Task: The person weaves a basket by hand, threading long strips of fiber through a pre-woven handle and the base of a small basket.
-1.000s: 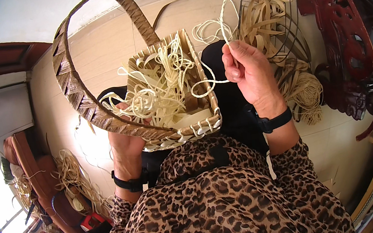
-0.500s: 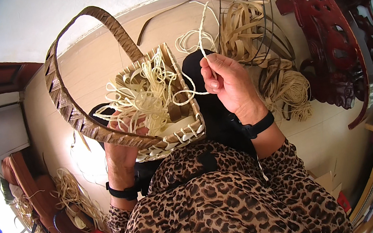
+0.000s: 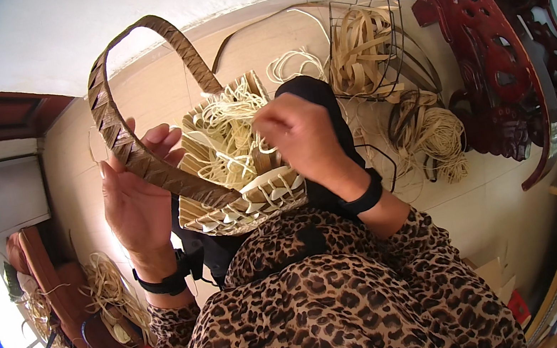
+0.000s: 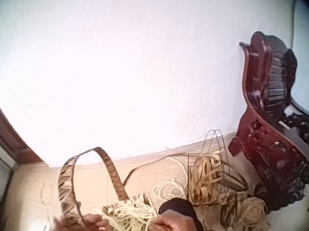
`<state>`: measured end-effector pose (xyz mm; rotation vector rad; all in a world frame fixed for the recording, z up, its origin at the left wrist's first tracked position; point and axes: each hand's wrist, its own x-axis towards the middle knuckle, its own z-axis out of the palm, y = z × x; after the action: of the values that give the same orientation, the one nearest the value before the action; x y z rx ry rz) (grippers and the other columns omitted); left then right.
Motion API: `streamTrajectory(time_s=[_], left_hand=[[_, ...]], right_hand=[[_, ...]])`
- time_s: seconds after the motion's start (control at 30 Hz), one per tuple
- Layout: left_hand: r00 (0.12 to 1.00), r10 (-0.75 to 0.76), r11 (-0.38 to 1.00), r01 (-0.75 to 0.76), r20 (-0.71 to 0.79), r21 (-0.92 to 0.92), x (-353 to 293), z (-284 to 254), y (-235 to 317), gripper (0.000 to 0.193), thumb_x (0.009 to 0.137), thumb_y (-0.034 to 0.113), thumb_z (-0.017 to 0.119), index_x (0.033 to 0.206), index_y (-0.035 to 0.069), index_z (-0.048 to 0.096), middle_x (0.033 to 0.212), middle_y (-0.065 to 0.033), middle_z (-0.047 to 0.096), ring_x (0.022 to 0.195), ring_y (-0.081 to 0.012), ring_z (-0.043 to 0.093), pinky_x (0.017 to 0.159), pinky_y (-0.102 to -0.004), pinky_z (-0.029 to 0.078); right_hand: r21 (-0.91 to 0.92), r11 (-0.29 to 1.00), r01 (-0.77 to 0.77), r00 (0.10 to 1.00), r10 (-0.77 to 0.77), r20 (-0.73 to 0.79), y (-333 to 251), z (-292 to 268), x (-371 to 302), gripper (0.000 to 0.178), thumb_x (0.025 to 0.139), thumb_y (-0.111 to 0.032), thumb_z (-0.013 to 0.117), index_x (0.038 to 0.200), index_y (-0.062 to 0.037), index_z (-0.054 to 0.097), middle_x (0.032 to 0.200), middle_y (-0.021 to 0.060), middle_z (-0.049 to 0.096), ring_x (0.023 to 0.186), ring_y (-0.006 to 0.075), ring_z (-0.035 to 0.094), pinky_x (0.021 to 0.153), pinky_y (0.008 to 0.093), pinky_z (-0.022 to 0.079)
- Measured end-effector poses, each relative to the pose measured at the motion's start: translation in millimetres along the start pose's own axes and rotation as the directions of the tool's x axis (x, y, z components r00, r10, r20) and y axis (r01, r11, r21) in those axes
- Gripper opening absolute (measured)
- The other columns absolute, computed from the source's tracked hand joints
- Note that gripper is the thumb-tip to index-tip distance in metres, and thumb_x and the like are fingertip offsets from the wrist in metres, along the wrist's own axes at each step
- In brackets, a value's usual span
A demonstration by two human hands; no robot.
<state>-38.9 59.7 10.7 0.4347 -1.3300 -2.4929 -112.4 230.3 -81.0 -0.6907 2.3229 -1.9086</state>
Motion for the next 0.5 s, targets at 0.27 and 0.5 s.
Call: streamTrajectory(time_s=[0.27,0.5], left_hand=[[0.997,0.075,0.997,-0.076,0.026,0.018,-10,-2,0,0.033,0.091,0.028,0.034,0.087,-0.001,0.049,0.056,-0.0115,0.049,0.047,-0.0194,0.046,0.047,-0.0307,0.04],[0.977,0.186,0.983,-0.184,0.101,-0.028,-7,-14,9,0.034,0.091,0.029,0.034,0.085,0.0,0.05,0.052,-0.0102,0.047,0.043,-0.0188,0.044,0.047,-0.0321,0.04]], right_hand=[[-0.155,0.943,0.294,0.94,-0.256,0.223,-10,16,-4,0.018,0.076,-0.017,0.057,0.09,-0.0061,0.06,0.093,0.0096,0.058,0.087,0.0224,0.055,0.077,0.0318,0.043],[0.116,0.988,-0.099,0.991,0.109,-0.083,10,-21,0,0.016,0.083,-0.011,0.053,0.097,-0.0035,0.057,0.087,0.0031,0.057,0.076,0.0085,0.051,0.067,0.0205,0.041]])
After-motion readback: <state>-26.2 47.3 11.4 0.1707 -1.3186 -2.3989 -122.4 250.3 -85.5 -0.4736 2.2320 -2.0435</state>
